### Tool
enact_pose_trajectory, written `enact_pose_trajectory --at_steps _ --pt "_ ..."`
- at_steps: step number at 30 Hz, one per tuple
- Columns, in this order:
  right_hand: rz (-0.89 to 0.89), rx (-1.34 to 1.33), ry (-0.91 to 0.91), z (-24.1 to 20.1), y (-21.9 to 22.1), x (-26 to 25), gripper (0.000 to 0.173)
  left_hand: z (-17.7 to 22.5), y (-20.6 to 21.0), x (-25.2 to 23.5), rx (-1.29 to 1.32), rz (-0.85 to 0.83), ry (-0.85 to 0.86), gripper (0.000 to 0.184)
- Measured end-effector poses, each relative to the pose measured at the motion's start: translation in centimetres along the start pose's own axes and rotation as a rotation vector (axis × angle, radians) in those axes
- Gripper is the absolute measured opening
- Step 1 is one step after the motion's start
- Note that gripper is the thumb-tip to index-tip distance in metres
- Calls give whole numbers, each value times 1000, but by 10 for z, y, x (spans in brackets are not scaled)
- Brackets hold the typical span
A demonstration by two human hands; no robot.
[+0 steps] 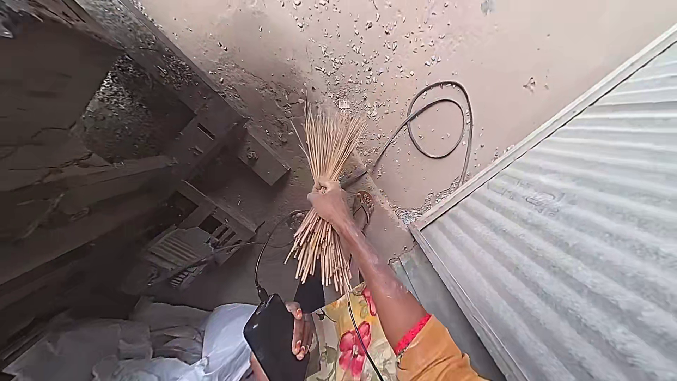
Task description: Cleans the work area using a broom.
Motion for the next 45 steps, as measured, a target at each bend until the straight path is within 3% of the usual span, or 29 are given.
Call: enact_pose_trajectory --at_steps 5,8,10,13,18,25,27,30,35,37,40,45 --pt "92 363 -38 71 -69 0 20 -18 36 -8 136 -194 41 61" --pt "-32 620 0 127 -88 -7 33 -25 37 -14 199 -51 32 55" --pt "-89 677 -4 158 -87 -12 32 -27 24 -14 180 10 64 53" --pt "-88 706 -3 182 -86 -13 30 -26 9 -11 117 -66 124 60" --pt "-32 726 36 176 -106 -19 32 -22 20 -4 87 -118 166 63" --pt "-166 816 20 141 -128 -3 29 -18 47 -12 159 -207 160 57" --pt "-174 871 27 135 -123 -1 32 -17 51 -16 160 -187 118 56" --pt "-233 1103 65 131 -100 -4 51 -19 51 -22 133 -176 87 62" --pt "-438 1325 -223 167 -92 -71 42 -18 36 -23 18 -130 60 64" --pt "-390 1465 -341 175 -119 -118 32 -21 29 -26 55 -81 14 61" --pt "-127 1573 -371 137 -180 -168 24 -30 20 -36 138 -44 -1 57" --pt "294 1209 -131 75 -250 -159 43 -40 23 -48 121 46 -19 66"
Point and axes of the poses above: each hand's wrist, its own x-axis away from the middle knuckle, its own y-axis out of the palm, z = x × y, the point moved 4 cm from there along -x, towards the middle knuckle, and after that the axes turned 7 degrees about x, right-handed, at the moved point
